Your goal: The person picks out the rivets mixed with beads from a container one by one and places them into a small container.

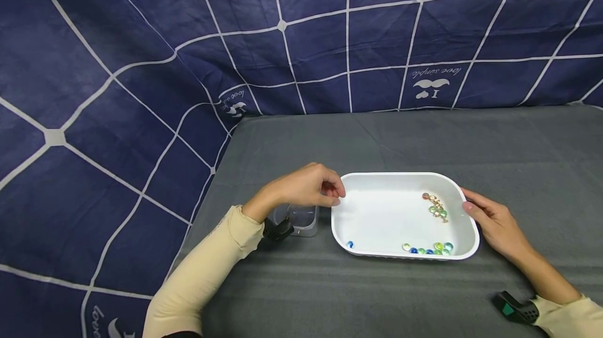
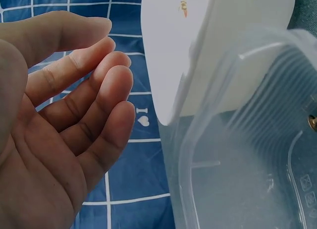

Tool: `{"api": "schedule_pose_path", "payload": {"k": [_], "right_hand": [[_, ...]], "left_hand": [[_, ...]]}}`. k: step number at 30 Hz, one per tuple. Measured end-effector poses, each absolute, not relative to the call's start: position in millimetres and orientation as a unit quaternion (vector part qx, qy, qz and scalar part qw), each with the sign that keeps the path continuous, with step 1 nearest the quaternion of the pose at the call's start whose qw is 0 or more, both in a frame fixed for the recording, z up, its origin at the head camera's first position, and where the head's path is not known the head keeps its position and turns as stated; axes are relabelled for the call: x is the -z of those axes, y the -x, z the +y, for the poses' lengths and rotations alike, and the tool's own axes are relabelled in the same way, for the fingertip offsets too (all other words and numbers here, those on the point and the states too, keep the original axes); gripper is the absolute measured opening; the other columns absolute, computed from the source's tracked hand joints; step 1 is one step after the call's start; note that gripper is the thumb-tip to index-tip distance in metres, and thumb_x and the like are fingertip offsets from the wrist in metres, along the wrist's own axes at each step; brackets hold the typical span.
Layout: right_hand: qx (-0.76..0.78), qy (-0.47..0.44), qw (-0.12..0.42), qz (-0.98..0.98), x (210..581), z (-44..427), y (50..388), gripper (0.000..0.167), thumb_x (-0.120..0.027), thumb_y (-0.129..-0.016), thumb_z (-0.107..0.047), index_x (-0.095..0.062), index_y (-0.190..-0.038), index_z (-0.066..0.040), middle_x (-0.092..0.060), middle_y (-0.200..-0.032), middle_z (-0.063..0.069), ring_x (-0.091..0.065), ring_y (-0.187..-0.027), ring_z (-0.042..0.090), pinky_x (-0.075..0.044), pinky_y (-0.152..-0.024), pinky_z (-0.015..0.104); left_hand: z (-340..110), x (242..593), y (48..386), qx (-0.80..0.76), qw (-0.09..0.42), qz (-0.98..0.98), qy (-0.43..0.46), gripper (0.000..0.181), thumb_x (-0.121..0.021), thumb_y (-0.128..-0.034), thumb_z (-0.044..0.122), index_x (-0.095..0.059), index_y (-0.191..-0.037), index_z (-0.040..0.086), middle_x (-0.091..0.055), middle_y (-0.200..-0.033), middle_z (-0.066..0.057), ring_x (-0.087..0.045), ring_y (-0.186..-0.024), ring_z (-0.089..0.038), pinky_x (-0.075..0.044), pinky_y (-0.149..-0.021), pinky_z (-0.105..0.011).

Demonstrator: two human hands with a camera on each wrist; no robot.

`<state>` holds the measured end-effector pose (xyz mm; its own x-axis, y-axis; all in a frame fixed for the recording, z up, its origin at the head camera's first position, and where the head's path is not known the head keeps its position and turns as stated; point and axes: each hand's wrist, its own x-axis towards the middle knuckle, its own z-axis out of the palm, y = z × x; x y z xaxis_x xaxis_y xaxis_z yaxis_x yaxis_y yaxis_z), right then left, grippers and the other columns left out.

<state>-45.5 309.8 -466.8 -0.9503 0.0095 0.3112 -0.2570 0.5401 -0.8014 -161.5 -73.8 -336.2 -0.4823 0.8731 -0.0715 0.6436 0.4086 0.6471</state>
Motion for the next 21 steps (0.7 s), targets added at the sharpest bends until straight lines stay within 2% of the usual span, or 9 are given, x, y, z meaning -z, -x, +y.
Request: {"api": "schedule_pose_path", "payload": {"k": [8, 16, 21], "right_hand": [[-0.479, -0.074, 0.137, -0.864, 465.7, 309.4, 45.3, 0.038, -0.054, -0.100, -0.006, -0.052, -0.134, 0.010, -0.050, -0.115, -0.038, -0.052, -0.096, -0.018, -0.042, -0.071, 0.006], [-0.485, -0.077, 0.145, -0.859, 466.9, 310.8, 45.9, 0.037, -0.055, -0.100, -0.008, -0.057, -0.136, 0.000, -0.053, -0.114, -0.036, -0.055, -0.095, -0.013, -0.043, -0.070, 0.006], [-0.479, -0.080, 0.145, -0.862, 466.9, 311.5, 46.8, 0.038, -0.055, -0.099, -0.004, -0.056, -0.136, 0.003, -0.052, -0.114, -0.036, -0.053, -0.097, -0.016, -0.042, -0.071, 0.006]], "left_hand": [[-61.3, 333.8, 161.0, -0.271, 0.206, 0.811, -0.476, 0.008, -0.073, -0.0869, 0.005, -0.072, -0.095, 0.004, -0.065, -0.081, 0.004, -0.058, -0.074, -0.004, -0.050, -0.072, -0.019], [-44.9, 330.8, 160.4, -0.258, 0.208, 0.796, -0.506, 0.009, -0.072, -0.0873, 0.005, -0.072, -0.096, 0.003, -0.067, -0.084, 0.001, -0.059, -0.076, -0.004, -0.050, -0.077, -0.021], [-36.5, 330.2, 160.1, -0.245, 0.198, 0.792, -0.523, 0.008, -0.072, -0.0878, 0.007, -0.072, -0.096, 0.006, -0.067, -0.085, 0.002, -0.058, -0.077, -0.003, -0.048, -0.076, -0.017]]}}
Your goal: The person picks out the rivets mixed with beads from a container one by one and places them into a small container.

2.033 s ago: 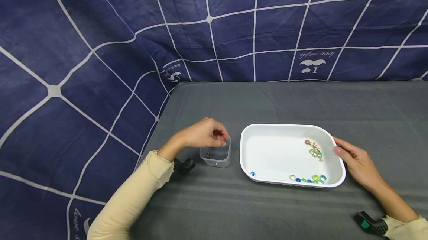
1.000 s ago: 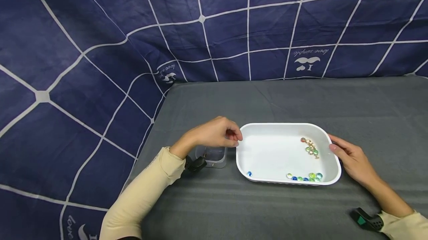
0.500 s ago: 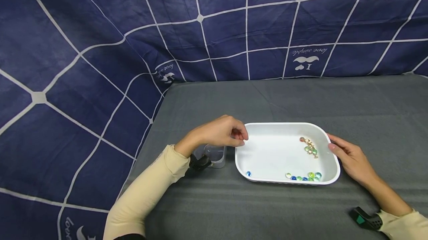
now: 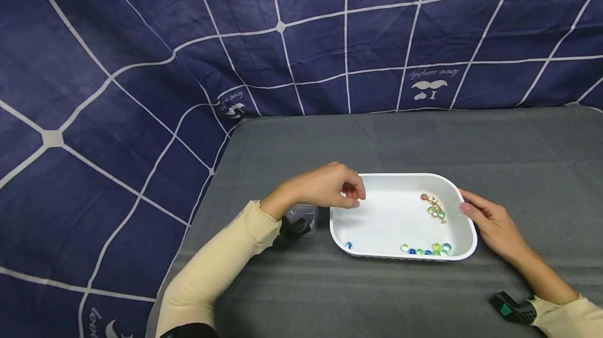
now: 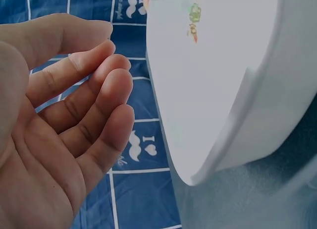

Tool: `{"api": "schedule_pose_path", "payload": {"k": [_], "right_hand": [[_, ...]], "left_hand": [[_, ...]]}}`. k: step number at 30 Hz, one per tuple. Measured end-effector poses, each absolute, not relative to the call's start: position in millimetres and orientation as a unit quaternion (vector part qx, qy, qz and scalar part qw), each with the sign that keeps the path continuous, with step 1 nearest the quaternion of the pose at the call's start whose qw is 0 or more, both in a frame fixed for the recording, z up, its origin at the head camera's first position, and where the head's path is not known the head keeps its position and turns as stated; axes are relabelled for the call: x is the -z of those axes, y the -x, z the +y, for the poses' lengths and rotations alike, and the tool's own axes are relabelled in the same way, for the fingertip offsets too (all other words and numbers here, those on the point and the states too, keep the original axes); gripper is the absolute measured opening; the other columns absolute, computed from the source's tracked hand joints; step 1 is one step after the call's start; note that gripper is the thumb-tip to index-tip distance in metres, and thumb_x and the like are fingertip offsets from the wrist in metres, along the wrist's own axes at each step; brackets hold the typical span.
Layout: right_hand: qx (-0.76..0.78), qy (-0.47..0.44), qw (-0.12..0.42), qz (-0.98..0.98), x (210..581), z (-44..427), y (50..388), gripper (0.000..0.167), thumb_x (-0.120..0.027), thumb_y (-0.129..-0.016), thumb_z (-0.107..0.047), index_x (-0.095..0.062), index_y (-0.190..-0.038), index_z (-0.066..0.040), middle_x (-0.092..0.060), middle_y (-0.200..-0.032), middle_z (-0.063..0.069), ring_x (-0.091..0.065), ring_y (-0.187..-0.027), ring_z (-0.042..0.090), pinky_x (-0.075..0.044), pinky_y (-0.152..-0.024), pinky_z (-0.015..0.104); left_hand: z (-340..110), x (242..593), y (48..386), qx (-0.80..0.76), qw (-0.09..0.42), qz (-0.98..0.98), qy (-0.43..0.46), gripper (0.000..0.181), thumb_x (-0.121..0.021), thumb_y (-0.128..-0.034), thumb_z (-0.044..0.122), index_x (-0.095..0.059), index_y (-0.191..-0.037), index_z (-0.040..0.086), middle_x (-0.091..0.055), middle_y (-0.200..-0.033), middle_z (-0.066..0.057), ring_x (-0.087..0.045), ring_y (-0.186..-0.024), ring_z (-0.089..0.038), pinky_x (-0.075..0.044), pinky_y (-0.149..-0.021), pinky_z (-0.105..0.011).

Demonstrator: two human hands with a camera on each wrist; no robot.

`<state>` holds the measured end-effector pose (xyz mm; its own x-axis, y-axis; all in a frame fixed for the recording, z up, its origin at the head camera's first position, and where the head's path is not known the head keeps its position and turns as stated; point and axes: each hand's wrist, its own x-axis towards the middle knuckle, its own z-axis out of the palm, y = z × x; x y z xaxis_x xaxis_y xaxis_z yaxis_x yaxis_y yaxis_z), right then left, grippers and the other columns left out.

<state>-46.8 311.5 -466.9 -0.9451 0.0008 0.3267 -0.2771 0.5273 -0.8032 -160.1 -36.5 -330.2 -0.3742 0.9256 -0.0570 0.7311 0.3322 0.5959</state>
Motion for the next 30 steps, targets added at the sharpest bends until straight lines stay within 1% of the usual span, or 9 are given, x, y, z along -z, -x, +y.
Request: {"api": "schedule_pose_path", "payload": {"k": [4, 7, 12, 18, 23, 27, 30], "right_hand": [[-0.473, -0.082, 0.141, -0.866, 466.4, 310.9, 45.9, 0.038, -0.054, -0.100, -0.006, -0.054, -0.135, 0.007, -0.052, -0.115, -0.037, -0.052, -0.098, -0.016, -0.042, -0.072, 0.005], [-0.472, -0.084, 0.141, -0.866, 466.0, 310.0, 45.9, 0.038, -0.054, -0.100, -0.005, -0.053, -0.135, 0.008, -0.051, -0.115, -0.037, -0.050, -0.099, -0.019, -0.041, -0.073, 0.005], [-0.477, -0.088, 0.141, -0.863, 465.6, 309.2, 45.8, 0.037, -0.054, -0.100, -0.005, -0.053, -0.134, 0.010, -0.052, -0.116, -0.037, -0.051, -0.100, -0.018, -0.041, -0.074, 0.005], [-0.478, -0.086, 0.144, -0.862, 465.5, 309.9, 44.7, 0.037, -0.054, -0.100, -0.004, -0.052, -0.133, 0.012, -0.052, -0.116, -0.036, -0.051, -0.100, -0.018, -0.042, -0.073, 0.005], [-0.480, -0.087, 0.150, -0.860, 465.5, 311.1, 44.9, 0.036, -0.054, -0.099, -0.002, -0.054, -0.133, 0.010, -0.053, -0.115, -0.036, -0.052, -0.099, -0.017, -0.041, -0.074, 0.005], [-0.488, -0.087, 0.151, -0.855, 467.2, 311.5, 45.9, 0.036, -0.056, -0.099, -0.003, -0.057, -0.134, 0.005, -0.056, -0.113, -0.033, -0.055, -0.096, -0.013, -0.043, -0.071, 0.006], [-0.491, -0.084, 0.149, -0.854, 469.2, 311.7, 46.4, 0.036, -0.056, -0.099, -0.002, -0.057, -0.134, 0.005, -0.055, -0.113, -0.033, -0.056, -0.095, -0.013, -0.044, -0.070, 0.007]], "left_hand": [[-31.1, 330.7, 160.0, -0.242, 0.196, 0.787, -0.532, 0.008, -0.072, -0.0880, 0.008, -0.072, -0.096, 0.007, -0.067, -0.085, 0.003, -0.059, -0.077, -0.003, -0.048, -0.076, -0.017], [-27.7, 330.5, 159.6, -0.238, 0.201, 0.786, -0.534, 0.008, -0.071, -0.0882, 0.008, -0.072, -0.096, 0.006, -0.068, -0.086, 0.002, -0.059, -0.077, -0.003, -0.048, -0.076, -0.017], [-19.6, 329.4, 158.6, -0.228, 0.205, 0.784, -0.540, 0.010, -0.070, -0.0887, 0.008, -0.072, -0.097, 0.004, -0.068, -0.086, 0.001, -0.059, -0.077, -0.003, -0.047, -0.076, -0.016], [-5.3, 327.1, 157.4, -0.225, 0.204, 0.776, -0.553, 0.009, -0.070, -0.0891, 0.008, -0.072, -0.097, 0.004, -0.068, -0.085, 0.001, -0.059, -0.077, -0.003, -0.046, -0.074, -0.015], [4.4, 327.9, 156.5, -0.221, 0.211, 0.774, -0.554, 0.010, -0.070, -0.0893, 0.009, -0.072, -0.098, 0.004, -0.068, -0.086, 0.001, -0.059, -0.077, -0.003, -0.046, -0.075, -0.014], [9.7, 329.3, 155.7, -0.214, 0.220, 0.774, -0.554, 0.010, -0.070, -0.0897, 0.009, -0.072, -0.098, 0.005, -0.068, -0.088, 0.002, -0.058, -0.078, -0.002, -0.045, -0.076, -0.013], [12.7, 330.0, 154.9, -0.212, 0.226, 0.774, -0.552, 0.010, -0.070, -0.0896, 0.009, -0.072, -0.098, 0.004, -0.068, -0.088, 0.002, -0.058, -0.078, -0.002, -0.045, -0.076, -0.013]]}}
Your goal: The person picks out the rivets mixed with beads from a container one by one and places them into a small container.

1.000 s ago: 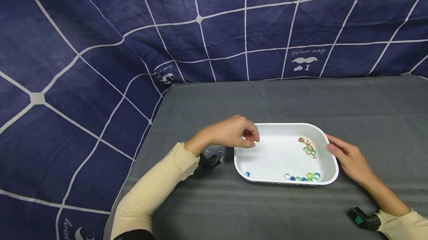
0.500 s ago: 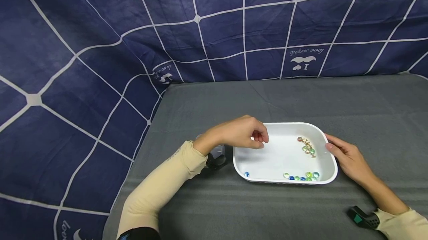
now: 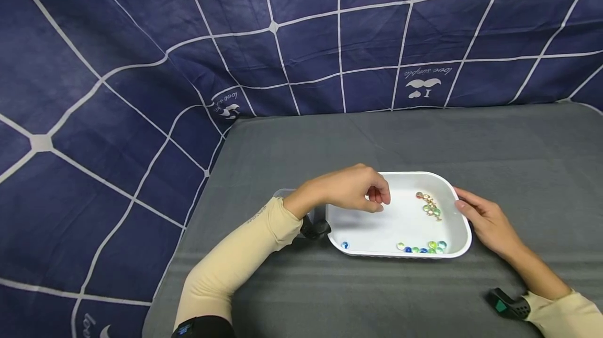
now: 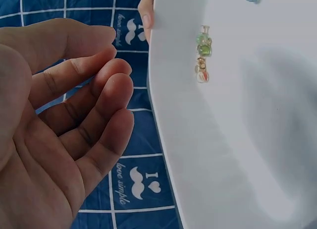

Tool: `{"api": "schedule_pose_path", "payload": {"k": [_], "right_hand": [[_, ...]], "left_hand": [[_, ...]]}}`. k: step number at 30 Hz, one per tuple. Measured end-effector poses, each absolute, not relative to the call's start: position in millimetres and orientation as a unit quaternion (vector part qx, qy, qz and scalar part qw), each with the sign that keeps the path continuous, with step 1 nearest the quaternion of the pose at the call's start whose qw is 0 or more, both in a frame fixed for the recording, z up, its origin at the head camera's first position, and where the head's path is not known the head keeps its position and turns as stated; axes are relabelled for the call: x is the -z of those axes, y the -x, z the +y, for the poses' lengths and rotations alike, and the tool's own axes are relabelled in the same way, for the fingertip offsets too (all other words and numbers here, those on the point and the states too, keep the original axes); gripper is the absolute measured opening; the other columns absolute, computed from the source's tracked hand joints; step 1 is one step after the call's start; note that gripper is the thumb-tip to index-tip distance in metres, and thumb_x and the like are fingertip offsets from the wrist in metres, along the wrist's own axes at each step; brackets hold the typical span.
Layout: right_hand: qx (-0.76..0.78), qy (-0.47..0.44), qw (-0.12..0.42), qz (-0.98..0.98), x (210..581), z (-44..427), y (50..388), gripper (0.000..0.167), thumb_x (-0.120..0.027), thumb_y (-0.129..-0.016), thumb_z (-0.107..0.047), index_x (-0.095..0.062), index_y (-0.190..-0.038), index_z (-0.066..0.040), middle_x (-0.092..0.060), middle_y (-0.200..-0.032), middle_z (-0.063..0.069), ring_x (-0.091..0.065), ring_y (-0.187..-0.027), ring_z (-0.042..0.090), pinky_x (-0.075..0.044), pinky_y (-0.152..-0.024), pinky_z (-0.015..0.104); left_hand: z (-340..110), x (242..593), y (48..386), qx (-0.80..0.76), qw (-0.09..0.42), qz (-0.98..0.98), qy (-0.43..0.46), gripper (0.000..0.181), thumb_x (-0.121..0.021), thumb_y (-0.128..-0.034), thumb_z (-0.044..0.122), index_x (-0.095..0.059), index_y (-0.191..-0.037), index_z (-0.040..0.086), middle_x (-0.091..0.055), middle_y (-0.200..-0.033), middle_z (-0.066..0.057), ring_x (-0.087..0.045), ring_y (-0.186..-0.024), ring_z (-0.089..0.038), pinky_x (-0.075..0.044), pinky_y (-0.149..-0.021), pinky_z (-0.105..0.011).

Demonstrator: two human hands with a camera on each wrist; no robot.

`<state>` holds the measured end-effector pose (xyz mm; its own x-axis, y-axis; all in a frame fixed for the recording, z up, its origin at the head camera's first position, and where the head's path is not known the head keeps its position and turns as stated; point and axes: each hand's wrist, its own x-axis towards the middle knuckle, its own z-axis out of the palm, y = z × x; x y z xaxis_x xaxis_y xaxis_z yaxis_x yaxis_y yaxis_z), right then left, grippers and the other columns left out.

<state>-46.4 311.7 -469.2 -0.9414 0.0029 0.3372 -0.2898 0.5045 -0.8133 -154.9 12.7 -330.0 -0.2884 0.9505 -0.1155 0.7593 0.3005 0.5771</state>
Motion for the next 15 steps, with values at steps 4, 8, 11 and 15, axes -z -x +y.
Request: {"api": "schedule_pose_path", "payload": {"k": [4, 8, 11, 15], "right_hand": [[-0.485, -0.078, 0.146, -0.859, 470.5, 311.7, 46.5, 0.036, -0.055, -0.098, -0.001, -0.056, -0.133, 0.007, -0.054, -0.114, -0.034, -0.053, -0.096, -0.016, -0.042, -0.072, 0.006], [-0.480, -0.071, 0.143, -0.863, 470.8, 311.9, 46.3, 0.036, -0.056, -0.098, -0.002, -0.056, -0.133, 0.008, -0.054, -0.112, -0.035, -0.052, -0.095, -0.016, -0.042, -0.071, 0.006], [-0.480, -0.069, 0.141, -0.863, 470.8, 312.0, 46.4, 0.036, -0.056, -0.098, -0.002, -0.055, -0.133, 0.009, -0.053, -0.113, -0.035, -0.052, -0.096, -0.017, -0.042, -0.072, 0.006], [-0.481, -0.071, 0.142, -0.862, 469.8, 311.4, 46.4, 0.036, -0.056, -0.098, -0.002, -0.054, -0.132, 0.012, -0.052, -0.114, -0.036, -0.051, -0.098, -0.018, -0.041, -0.073, 0.005]], "left_hand": [[17.2, 333.0, 155.1, -0.208, 0.225, 0.773, -0.556, 0.011, -0.070, -0.0893, 0.008, -0.073, -0.099, 0.003, -0.068, -0.087, 0.003, -0.057, -0.077, -0.002, -0.044, -0.075, -0.012], [23.4, 335.4, 154.4, -0.203, 0.228, 0.771, -0.559, 0.011, -0.071, -0.0893, 0.009, -0.073, -0.099, 0.004, -0.067, -0.086, 0.004, -0.057, -0.077, -0.001, -0.044, -0.075, -0.012], [28.1, 335.4, 153.1, -0.203, 0.229, 0.769, -0.562, 0.011, -0.071, -0.0891, 0.009, -0.073, -0.099, 0.004, -0.067, -0.086, 0.005, -0.057, -0.077, -0.001, -0.044, -0.075, -0.012], [32.8, 335.7, 152.5, -0.203, 0.230, 0.765, -0.566, 0.011, -0.072, -0.0890, 0.010, -0.073, -0.098, 0.004, -0.066, -0.086, 0.005, -0.057, -0.077, -0.001, -0.044, -0.075, -0.012]]}}
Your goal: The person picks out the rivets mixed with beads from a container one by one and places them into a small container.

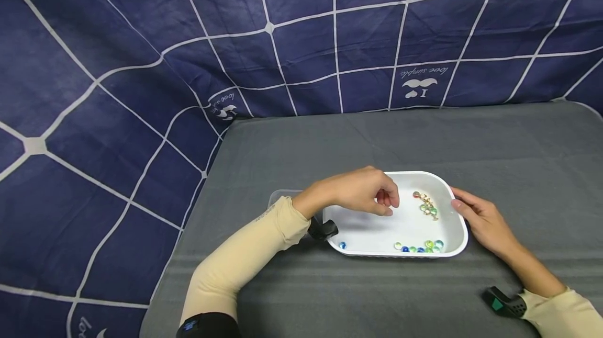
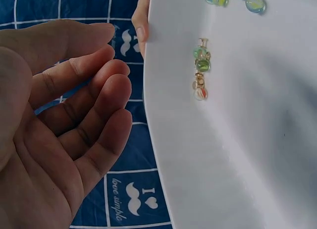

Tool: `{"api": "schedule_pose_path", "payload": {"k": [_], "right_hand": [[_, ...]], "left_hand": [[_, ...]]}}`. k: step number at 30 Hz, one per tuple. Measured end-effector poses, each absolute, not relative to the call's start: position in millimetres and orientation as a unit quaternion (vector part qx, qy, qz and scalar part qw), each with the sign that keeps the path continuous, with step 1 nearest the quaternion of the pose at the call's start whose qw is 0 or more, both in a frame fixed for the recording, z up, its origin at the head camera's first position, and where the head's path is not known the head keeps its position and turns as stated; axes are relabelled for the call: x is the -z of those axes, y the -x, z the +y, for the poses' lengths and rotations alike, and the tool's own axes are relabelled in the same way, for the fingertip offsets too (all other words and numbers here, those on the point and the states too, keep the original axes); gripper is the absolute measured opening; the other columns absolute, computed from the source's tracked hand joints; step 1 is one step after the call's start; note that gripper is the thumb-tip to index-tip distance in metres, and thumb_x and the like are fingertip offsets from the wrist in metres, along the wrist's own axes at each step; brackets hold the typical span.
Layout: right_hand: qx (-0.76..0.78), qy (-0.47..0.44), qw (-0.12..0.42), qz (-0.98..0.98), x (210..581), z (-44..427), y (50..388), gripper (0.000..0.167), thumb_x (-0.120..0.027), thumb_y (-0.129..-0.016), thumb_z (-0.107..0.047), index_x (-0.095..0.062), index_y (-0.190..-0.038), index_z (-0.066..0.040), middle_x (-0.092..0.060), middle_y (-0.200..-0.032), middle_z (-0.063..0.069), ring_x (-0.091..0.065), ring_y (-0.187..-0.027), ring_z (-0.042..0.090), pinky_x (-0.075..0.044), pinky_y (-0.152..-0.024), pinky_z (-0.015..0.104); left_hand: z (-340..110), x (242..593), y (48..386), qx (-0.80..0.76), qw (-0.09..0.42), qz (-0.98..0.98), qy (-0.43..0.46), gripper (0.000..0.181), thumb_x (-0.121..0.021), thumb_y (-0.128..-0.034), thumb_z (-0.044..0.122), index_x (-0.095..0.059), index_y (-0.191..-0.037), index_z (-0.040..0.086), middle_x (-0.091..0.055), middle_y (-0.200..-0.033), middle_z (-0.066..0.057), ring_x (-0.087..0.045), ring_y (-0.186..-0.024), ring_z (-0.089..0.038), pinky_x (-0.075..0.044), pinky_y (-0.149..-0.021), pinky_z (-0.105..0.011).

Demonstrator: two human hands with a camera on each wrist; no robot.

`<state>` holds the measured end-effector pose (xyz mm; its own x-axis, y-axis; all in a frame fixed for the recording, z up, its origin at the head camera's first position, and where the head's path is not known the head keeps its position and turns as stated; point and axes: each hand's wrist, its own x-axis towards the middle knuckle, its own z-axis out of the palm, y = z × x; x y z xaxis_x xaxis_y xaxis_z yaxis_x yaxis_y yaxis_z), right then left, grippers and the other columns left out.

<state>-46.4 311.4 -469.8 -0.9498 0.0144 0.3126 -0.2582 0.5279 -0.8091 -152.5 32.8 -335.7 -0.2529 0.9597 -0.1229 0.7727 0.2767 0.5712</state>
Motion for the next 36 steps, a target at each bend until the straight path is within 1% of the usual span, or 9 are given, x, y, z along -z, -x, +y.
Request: {"api": "schedule_pose_path", "payload": {"k": [8, 14, 18, 24, 29, 36], "right_hand": [[-0.481, -0.080, 0.147, -0.861, 469.6, 310.4, 46.4, 0.035, -0.056, -0.098, 0.000, -0.054, -0.130, 0.014, -0.053, -0.114, -0.035, -0.052, -0.098, -0.017, -0.041, -0.075, 0.005], [-0.482, -0.080, 0.147, -0.860, 471.0, 310.0, 46.2, 0.035, -0.056, -0.099, -0.005, -0.055, -0.130, 0.012, -0.056, -0.111, -0.033, -0.055, -0.094, -0.012, -0.043, -0.072, 0.006], [-0.479, -0.080, 0.150, -0.861, 469.9, 309.2, 46.3, 0.035, -0.057, -0.099, -0.006, -0.056, -0.130, 0.012, -0.056, -0.111, -0.033, -0.056, -0.093, -0.011, -0.043, -0.072, 0.007], [-0.481, -0.080, 0.151, -0.860, 467.4, 308.9, 47.0, 0.035, -0.056, -0.098, -0.003, -0.056, -0.130, 0.011, -0.055, -0.112, -0.034, -0.054, -0.095, -0.014, -0.042, -0.073, 0.006], [-0.489, -0.086, 0.142, -0.857, 468.3, 307.6, 47.1, 0.034, -0.056, -0.098, -0.001, -0.055, -0.130, 0.012, -0.057, -0.110, -0.031, -0.057, -0.092, -0.011, -0.045, -0.070, 0.008], [-0.496, -0.089, 0.149, -0.851, 468.6, 307.2, 46.9, 0.033, -0.056, -0.097, 0.002, -0.055, -0.127, 0.014, -0.058, -0.111, -0.031, -0.057, -0.094, -0.010, -0.044, -0.073, 0.008]], "left_hand": [[41.1, 337.8, 152.3, -0.190, 0.240, 0.766, -0.565, 0.013, -0.073, -0.0895, 0.012, -0.073, -0.100, 0.005, -0.066, -0.087, 0.006, -0.058, -0.078, 0.000, -0.043, -0.076, -0.010], [48.1, 341.5, 153.7, -0.181, 0.244, 0.767, -0.566, 0.014, -0.074, -0.0896, 0.015, -0.073, -0.101, 0.006, -0.067, -0.088, 0.008, -0.058, -0.079, 0.001, -0.043, -0.076, -0.009], [52.6, 344.7, 155.1, -0.177, 0.244, 0.767, -0.567, 0.014, -0.074, -0.0894, 0.016, -0.073, -0.101, 0.007, -0.067, -0.087, 0.008, -0.058, -0.079, 0.002, -0.043, -0.076, -0.009], [58.8, 346.5, 156.5, -0.179, 0.240, 0.764, -0.571, 0.015, -0.074, -0.0893, 0.016, -0.073, -0.101, 0.007, -0.067, -0.088, 0.008, -0.058, -0.080, 0.002, -0.042, -0.076, -0.008], [64.2, 349.0, 157.2, -0.178, 0.239, 0.759, -0.579, 0.015, -0.074, -0.0893, 0.016, -0.073, -0.101, 0.007, -0.067, -0.088, 0.007, -0.058, -0.080, 0.002, -0.042, -0.076, -0.008], [75.7, 351.4, 157.8, -0.176, 0.240, 0.755, -0.584, 0.014, -0.074, -0.0897, 0.016, -0.073, -0.102, 0.008, -0.067, -0.088, 0.009, -0.057, -0.080, 0.003, -0.042, -0.076, -0.007]]}}
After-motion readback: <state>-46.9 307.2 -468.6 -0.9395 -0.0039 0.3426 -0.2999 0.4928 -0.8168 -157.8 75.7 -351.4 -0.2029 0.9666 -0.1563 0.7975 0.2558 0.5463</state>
